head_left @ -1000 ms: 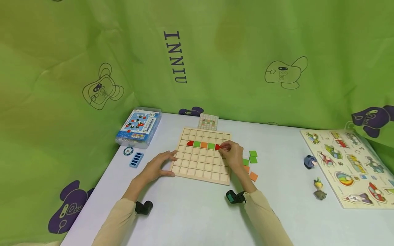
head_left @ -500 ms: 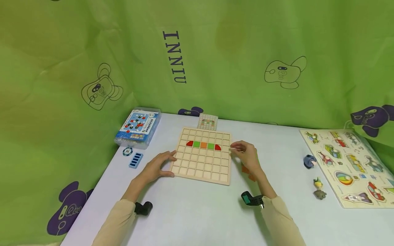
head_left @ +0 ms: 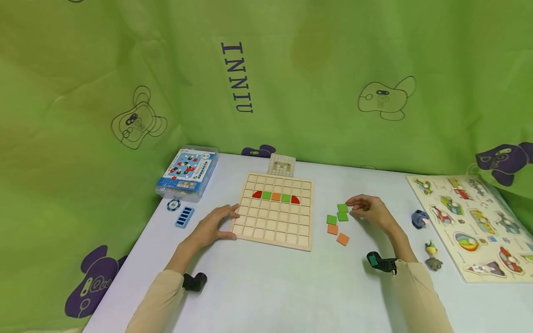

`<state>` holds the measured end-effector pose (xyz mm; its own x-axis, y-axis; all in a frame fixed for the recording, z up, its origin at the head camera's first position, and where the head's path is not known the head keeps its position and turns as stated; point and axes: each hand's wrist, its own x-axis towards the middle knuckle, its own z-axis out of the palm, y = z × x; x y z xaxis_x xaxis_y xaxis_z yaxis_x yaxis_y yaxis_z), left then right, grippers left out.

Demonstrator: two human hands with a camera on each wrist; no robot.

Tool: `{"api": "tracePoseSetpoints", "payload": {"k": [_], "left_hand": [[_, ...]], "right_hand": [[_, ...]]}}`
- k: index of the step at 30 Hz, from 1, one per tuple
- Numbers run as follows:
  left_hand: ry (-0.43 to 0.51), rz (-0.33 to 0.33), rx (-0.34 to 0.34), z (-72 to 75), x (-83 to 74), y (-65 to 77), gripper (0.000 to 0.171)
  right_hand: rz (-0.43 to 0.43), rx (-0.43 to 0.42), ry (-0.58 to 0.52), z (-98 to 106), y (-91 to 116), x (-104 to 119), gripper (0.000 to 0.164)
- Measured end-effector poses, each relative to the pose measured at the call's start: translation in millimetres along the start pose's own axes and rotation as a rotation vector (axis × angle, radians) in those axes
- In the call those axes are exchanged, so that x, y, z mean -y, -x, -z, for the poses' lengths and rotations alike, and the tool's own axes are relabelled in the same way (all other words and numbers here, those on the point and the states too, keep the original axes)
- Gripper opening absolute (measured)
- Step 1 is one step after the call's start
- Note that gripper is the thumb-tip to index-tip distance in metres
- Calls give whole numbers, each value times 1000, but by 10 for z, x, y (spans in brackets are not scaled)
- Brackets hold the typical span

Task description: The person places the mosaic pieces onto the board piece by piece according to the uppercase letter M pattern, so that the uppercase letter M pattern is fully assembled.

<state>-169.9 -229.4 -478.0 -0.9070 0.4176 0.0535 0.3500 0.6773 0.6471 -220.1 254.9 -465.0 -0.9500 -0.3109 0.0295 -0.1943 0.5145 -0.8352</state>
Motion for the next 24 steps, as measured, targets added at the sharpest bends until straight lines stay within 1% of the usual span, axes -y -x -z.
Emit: {"api": "tracePoseSetpoints", "payload": {"k": [8,11,15,18,21,24], "left_hand": [[13,-2,3,-7,9,7,57],[12,2,0,-2,10,11,57],[5,-3,-2,5,10,10,57],[3,-11,0,6,11,11,57],[3,-12,3,5,9,11,57],[0,-9,6,9,2,8,58]], "right_hand": [[39,14,-21,-63,-84,-24,31],[50,6,-16,-94,-119,-46,30],[73,-55,4,-154,-167,-64,27],[81,-110,-11,-191,-170,-50,26],[63,-149,-47,-224,-131,-19,28],[27,-191,-90,-268,-81,20,30]]}}
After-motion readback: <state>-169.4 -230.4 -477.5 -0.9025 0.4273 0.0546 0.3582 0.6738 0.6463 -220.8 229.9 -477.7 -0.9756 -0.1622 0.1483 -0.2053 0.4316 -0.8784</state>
